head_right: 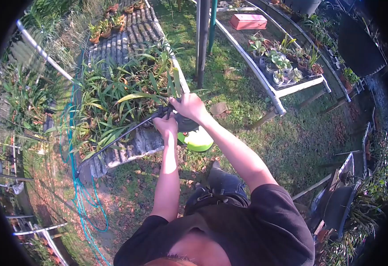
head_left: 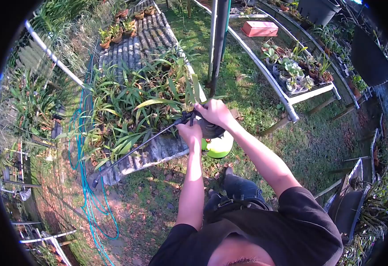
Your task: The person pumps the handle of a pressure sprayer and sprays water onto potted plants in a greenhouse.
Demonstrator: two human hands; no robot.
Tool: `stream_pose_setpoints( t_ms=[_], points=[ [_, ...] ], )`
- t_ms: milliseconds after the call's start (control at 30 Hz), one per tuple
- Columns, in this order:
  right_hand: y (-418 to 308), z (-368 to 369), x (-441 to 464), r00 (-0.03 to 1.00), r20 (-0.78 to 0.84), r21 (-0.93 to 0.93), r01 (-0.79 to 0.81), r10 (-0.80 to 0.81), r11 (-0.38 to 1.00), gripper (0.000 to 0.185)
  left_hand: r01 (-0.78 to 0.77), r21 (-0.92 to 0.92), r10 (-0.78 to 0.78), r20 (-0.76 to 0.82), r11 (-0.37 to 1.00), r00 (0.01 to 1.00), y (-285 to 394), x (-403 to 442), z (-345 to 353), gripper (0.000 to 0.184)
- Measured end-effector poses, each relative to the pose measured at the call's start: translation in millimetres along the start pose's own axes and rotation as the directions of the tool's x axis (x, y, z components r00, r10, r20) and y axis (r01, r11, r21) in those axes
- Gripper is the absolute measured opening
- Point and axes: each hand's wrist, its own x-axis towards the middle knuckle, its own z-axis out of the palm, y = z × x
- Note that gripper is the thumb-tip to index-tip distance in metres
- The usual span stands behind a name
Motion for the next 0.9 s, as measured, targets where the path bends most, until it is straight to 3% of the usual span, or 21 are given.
stream_pose_setpoints(
  t_ms=[100,133,167,233,300,367,400,433,467,500,533,567,600,633,733,767,800,833,867,900],
  points=[
    [5.6,5.0,-0.7,0.996,0.090,-0.069,-0.015,0.021,0.997,0.059,0.010,0.196,-0.013,0.013,0.981,1.000,-20.9,7.4,-5.8,0.036],
    [8.4,3.3,5.7,0.985,0.158,-0.141,0.092,-0.069,0.986,0.059,-0.041,0.036,0.042,-0.025,0.998,0.999,-10.3,-1.8,-3.2,0.038],
    [9.1,0.4,11.5,0.961,0.224,-0.198,0.205,-0.159,0.958,0.060,-0.073,0.078,0.076,-0.041,0.994,0.996,-3.7,-7.1,-3.2,0.039],
    [-39.1,-36.8,21.4,0.960,0.135,-0.299,0.277,-0.247,0.913,0.035,-0.132,0.150,0.146,-0.081,0.980,0.986,2.6,-10.8,-0.5,0.041],
    [-102.7,-82.9,19.4,0.979,0.146,-0.249,0.173,-0.140,0.953,0.045,-0.123,0.082,0.130,-0.078,0.989,0.988,-3.9,-9.4,0.2,0.041],
    [-95.9,-72.4,30.1,0.985,0.158,-0.214,0.097,-0.063,0.972,0.054,-0.107,0.077,0.112,-0.060,0.991,0.992,-12.2,-8.6,-2.6,0.040],
    [-80.4,-63.4,34.2,0.984,0.171,-0.173,0.076,-0.046,0.982,0.055,-0.009,0.223,0.026,-0.073,0.975,0.997,-8.1,-8.0,-2.8,0.039],
    [-71.3,-57.2,36.4,0.982,0.188,-0.133,0.056,-0.031,0.990,0.055,0.030,0.045,-0.026,-0.089,0.999,0.996,-9.7,1.0,-0.2,0.038],
    [-62.6,-49.8,32.4,0.985,0.174,-0.067,0.034,-0.022,0.997,0.057,0.027,0.068,-0.020,-0.102,0.997,0.995,-14.5,1.9,-0.3,0.040],
    [-59.5,-37.5,27.1,0.999,0.014,-0.187,0.035,-0.033,0.982,0.056,0.015,0.002,-0.014,-0.125,1.000,0.992,-16.2,5.5,2.5,0.040],
    [-52.0,-31.0,28.2,0.998,0.022,-0.180,0.065,-0.062,0.982,0.055,-0.001,-0.063,-0.009,-0.148,0.998,0.989,-6.3,6.2,6.0,0.041],
    [-43.2,-26.2,26.9,0.996,0.027,-0.170,0.092,-0.089,0.981,0.054,-0.037,0.190,0.048,-0.051,0.981,0.998,4.2,0.9,-0.2,0.040],
    [-36.5,-21.8,25.0,0.997,0.070,-0.173,0.036,-0.024,0.984,0.053,0.010,0.199,-0.002,-0.041,0.980,0.999,7.8,1.2,-0.3,0.039],
    [-23.4,-12.2,17.3,0.996,0.061,-0.184,0.074,-0.064,0.980,0.053,0.052,0.204,-0.046,-0.037,0.978,0.998,10.6,3.7,1.0,0.038],
    [9.1,16.6,6.9,1.000,-0.004,-0.218,-0.030,0.029,0.976,0.051,-0.018,0.077,0.021,-0.045,0.997,0.999,10.9,-1.3,4.6,0.038],
    [20.7,18.7,11.9,0.996,0.017,-0.177,0.092,-0.090,0.980,0.054,-0.016,0.197,0.021,-0.023,0.980,1.000,11.9,-3.7,1.7,0.041],
    [-14.3,-16.0,7.3,0.960,0.275,-0.066,-0.036,0.053,0.997,0.058,-0.028,0.156,0.036,-0.055,0.987,0.998,7.4,-2.9,4.6,0.042],
    [-37.2,-32.4,6.1,0.972,0.225,-0.099,-0.045,0.066,0.994,0.063,-0.049,0.113,0.058,-0.084,0.992,0.995,4.4,-3.4,5.6,0.044],
    [-48.1,-41.0,19.8,0.987,0.158,-0.185,0.055,-0.026,0.981,0.066,-0.066,0.137,0.079,-0.092,0.988,0.993,11.1,-4.8,7.6,0.043],
    [-84.9,-67.2,18.3,0.987,0.159,-0.158,0.002,0.024,0.987,0.068,-0.075,0.160,0.093,-0.108,0.984,0.990,20.5,-6.9,8.9,0.043]
  ],
)
